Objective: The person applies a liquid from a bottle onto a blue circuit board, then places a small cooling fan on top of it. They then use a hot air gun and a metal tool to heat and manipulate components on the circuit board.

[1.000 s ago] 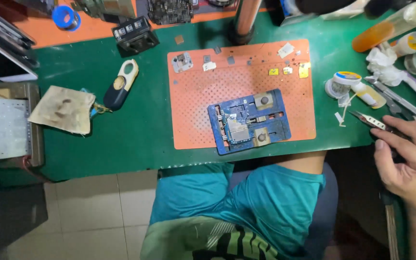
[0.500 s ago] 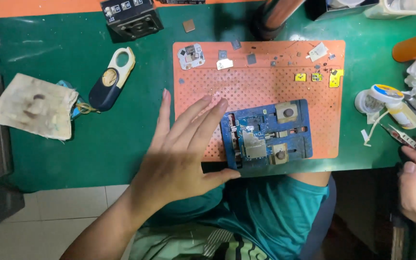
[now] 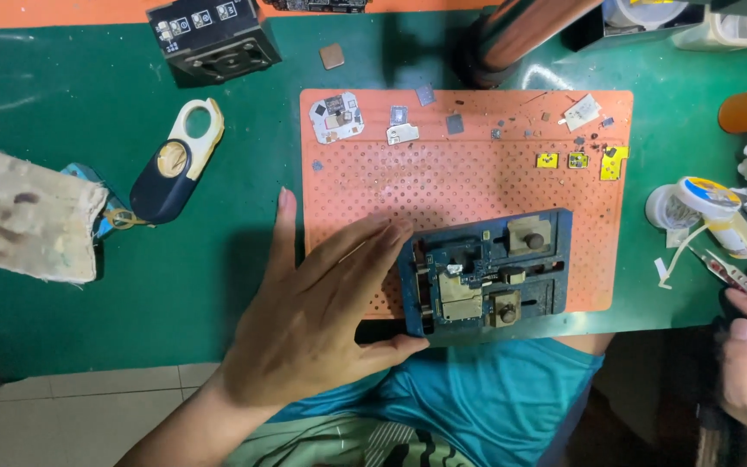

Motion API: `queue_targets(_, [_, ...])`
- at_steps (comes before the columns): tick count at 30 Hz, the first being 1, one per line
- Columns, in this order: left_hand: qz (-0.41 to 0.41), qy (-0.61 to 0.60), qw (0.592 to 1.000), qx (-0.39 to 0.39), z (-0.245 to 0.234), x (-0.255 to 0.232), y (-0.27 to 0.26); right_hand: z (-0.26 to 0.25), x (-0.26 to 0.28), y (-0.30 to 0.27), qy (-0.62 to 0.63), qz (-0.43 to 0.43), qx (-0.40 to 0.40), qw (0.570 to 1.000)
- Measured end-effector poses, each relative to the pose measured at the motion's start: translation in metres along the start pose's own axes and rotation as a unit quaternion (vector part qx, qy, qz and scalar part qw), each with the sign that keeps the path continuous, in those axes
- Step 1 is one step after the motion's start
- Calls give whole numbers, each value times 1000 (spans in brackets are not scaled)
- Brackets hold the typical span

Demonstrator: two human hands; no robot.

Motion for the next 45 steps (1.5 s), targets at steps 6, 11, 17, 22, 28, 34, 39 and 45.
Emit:
queue_targets(6, [7, 0, 1000, 1, -2, 3, -3, -2, 12, 10, -20, -60, -7, 998])
queue_targets(11, [-7, -33, 998, -59, -18, -6, -3, 0, 37, 26, -21, -109, -33, 993])
queue_targets(17, [6, -94, 980, -174, -29, -22, -2, -5, 63, 41, -148, -169, -57, 973])
queue_targets(22, [24, -116, 970, -214, -25, -30, 3, -3, 67, 41, -162, -164, -66, 971])
queue_targets(28, [36, -125, 966, -223, -24, -34, 4, -3, 68, 42, -142, -166, -70, 973])
queue_targets(34, [36, -122, 967, -221, -23, -37, 7, -3, 67, 42, -144, -166, -72, 973])
queue_targets(39, [33, -132, 966, -219, -24, -37, 8, -4, 65, 41, -144, -163, -71, 973])
queue_targets(45, [66, -260, 958, -102, -17, -12, 0, -6, 65, 41, -143, -150, -75, 975])
Point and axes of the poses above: each hand's wrist, its own y-axis towards the middle knuckle, its own z-axis out of the palm, x = y × z, the point moved 3 cm from there along y, towards the middle knuckle, and after that the axes turned 12 degrees about -z, right-handed, at the moved point
